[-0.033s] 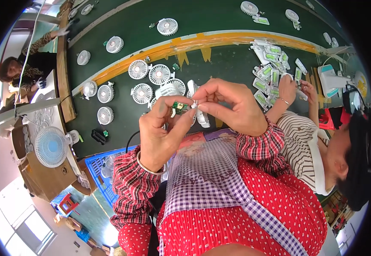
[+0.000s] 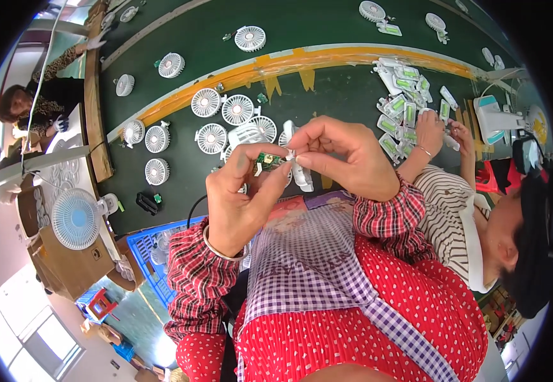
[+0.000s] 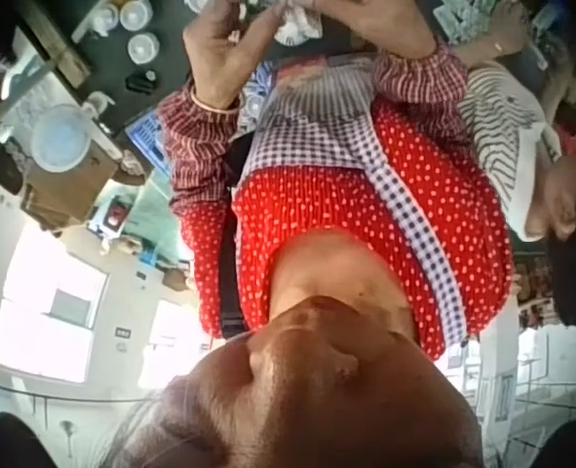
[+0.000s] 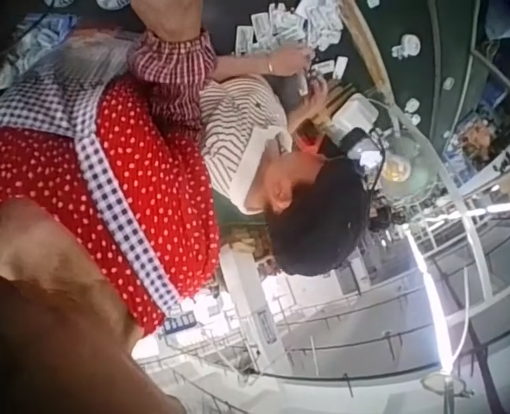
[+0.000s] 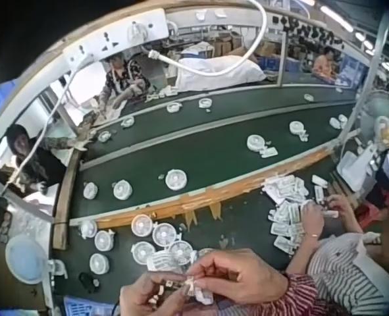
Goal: The person connects electronic circuit boards to handheld fan assemblies by hand, plugging wire connectors together and pressing the boards to illuminate their digital displays.
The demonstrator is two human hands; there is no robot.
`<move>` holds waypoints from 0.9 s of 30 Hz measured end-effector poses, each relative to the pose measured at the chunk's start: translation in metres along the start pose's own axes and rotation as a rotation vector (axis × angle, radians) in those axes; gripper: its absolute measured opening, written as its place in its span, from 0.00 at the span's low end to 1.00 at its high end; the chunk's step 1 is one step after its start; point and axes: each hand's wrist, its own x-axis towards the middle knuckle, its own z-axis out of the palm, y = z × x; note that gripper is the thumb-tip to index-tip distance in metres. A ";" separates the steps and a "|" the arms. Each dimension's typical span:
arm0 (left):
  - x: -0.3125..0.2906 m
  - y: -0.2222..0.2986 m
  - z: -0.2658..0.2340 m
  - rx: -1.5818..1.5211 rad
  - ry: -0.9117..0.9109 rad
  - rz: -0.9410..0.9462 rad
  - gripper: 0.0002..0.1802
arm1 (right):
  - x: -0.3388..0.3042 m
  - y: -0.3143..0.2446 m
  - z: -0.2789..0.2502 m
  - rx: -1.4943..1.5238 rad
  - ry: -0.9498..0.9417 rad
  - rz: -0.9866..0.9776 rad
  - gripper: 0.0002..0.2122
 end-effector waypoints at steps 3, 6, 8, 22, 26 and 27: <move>0.000 0.004 -0.001 0.292 -0.007 0.125 0.10 | 0.003 0.007 -0.005 0.196 -0.055 0.119 0.08; 0.000 0.009 0.000 0.485 -0.014 0.301 0.09 | 0.008 0.001 -0.013 0.276 -0.150 0.233 0.08; -0.002 0.010 -0.001 0.513 -0.034 0.305 0.08 | 0.011 0.003 -0.015 0.297 -0.228 0.258 0.09; -0.004 0.007 -0.010 -0.348 0.010 -0.504 0.04 | -0.014 0.009 0.029 -0.373 0.152 -0.083 0.06; -0.008 0.003 -0.006 -0.356 -0.009 -0.488 0.05 | -0.015 0.017 0.026 -0.369 0.200 -0.244 0.05; -0.009 0.002 -0.006 -0.352 -0.007 -0.455 0.05 | -0.015 0.019 0.025 -0.332 0.189 -0.255 0.06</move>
